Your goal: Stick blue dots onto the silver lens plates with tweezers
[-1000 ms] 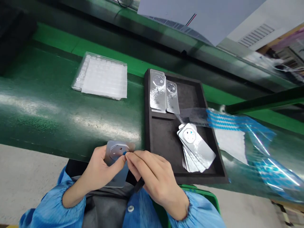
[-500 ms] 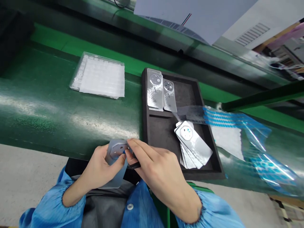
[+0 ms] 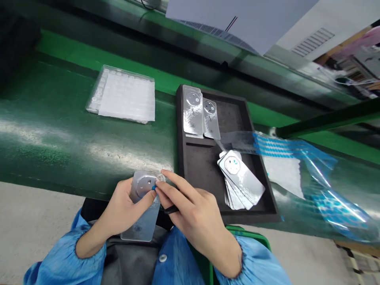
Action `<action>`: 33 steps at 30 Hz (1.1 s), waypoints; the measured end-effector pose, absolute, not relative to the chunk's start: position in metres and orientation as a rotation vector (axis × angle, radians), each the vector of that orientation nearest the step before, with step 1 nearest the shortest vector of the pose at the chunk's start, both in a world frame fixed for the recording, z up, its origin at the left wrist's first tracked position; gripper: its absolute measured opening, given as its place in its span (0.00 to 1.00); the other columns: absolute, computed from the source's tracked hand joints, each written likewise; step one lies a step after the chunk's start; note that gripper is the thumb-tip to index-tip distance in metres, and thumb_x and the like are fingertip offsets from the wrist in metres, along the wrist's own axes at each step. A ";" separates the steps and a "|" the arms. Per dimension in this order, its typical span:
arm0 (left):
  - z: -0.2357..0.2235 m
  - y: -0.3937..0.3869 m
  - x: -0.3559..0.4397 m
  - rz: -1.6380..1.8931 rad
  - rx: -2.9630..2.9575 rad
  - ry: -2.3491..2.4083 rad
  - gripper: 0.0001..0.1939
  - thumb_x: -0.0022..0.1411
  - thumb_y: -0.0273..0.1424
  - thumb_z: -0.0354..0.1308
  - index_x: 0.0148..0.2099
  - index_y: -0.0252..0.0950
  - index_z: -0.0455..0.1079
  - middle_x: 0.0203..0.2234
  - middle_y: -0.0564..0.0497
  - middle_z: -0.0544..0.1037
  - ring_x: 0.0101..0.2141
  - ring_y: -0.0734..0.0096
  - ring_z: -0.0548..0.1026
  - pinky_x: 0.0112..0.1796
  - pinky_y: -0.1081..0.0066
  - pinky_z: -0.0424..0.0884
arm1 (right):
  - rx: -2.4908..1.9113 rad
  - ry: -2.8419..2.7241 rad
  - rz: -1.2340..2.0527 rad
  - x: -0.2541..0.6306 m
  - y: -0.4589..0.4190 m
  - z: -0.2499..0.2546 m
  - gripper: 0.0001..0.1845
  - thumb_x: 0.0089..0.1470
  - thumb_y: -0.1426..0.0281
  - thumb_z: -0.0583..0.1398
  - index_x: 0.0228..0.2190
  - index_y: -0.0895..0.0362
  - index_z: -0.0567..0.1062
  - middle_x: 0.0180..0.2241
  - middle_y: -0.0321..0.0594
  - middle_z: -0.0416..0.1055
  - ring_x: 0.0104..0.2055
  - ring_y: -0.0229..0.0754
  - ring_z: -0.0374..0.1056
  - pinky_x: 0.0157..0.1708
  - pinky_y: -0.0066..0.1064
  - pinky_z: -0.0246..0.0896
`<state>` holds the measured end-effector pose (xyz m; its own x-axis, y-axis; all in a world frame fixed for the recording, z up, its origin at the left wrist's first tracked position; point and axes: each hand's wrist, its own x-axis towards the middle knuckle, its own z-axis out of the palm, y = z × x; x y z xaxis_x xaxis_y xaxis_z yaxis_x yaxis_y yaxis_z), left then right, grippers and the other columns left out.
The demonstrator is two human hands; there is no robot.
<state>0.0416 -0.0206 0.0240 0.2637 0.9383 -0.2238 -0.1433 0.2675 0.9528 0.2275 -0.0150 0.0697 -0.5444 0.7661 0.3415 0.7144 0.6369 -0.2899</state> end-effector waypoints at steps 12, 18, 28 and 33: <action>0.025 -0.024 0.044 0.920 1.246 1.085 0.07 0.67 0.28 0.58 0.43 0.36 0.78 0.33 0.51 0.85 0.33 0.66 0.81 0.37 0.70 0.74 | -1.236 -2.485 0.055 0.224 -0.018 0.073 0.09 0.70 0.75 0.57 0.43 0.60 0.79 0.50 0.50 0.77 0.23 0.31 0.69 0.21 0.29 0.67; 0.024 -0.023 0.044 0.939 1.265 1.064 0.08 0.67 0.28 0.58 0.44 0.38 0.78 0.33 0.52 0.85 0.34 0.66 0.82 0.38 0.70 0.75 | -1.213 -2.553 0.002 0.223 -0.015 0.074 0.09 0.69 0.76 0.55 0.43 0.60 0.76 0.47 0.47 0.76 0.28 0.36 0.75 0.22 0.29 0.69; 0.020 -0.023 0.040 0.889 1.156 1.026 0.06 0.69 0.31 0.58 0.42 0.36 0.76 0.34 0.52 0.82 0.36 0.67 0.79 0.38 0.71 0.75 | -1.038 -2.573 -0.076 0.229 -0.017 0.065 0.09 0.66 0.81 0.57 0.44 0.63 0.76 0.44 0.48 0.79 0.37 0.42 0.78 0.30 0.31 0.74; 0.019 -0.023 0.038 0.865 1.117 1.001 0.07 0.69 0.32 0.59 0.39 0.36 0.74 0.34 0.52 0.82 0.36 0.66 0.78 0.39 0.70 0.75 | -1.021 -2.512 -0.037 0.234 -0.021 0.059 0.12 0.62 0.81 0.61 0.46 0.62 0.77 0.44 0.47 0.80 0.40 0.44 0.79 0.34 0.30 0.78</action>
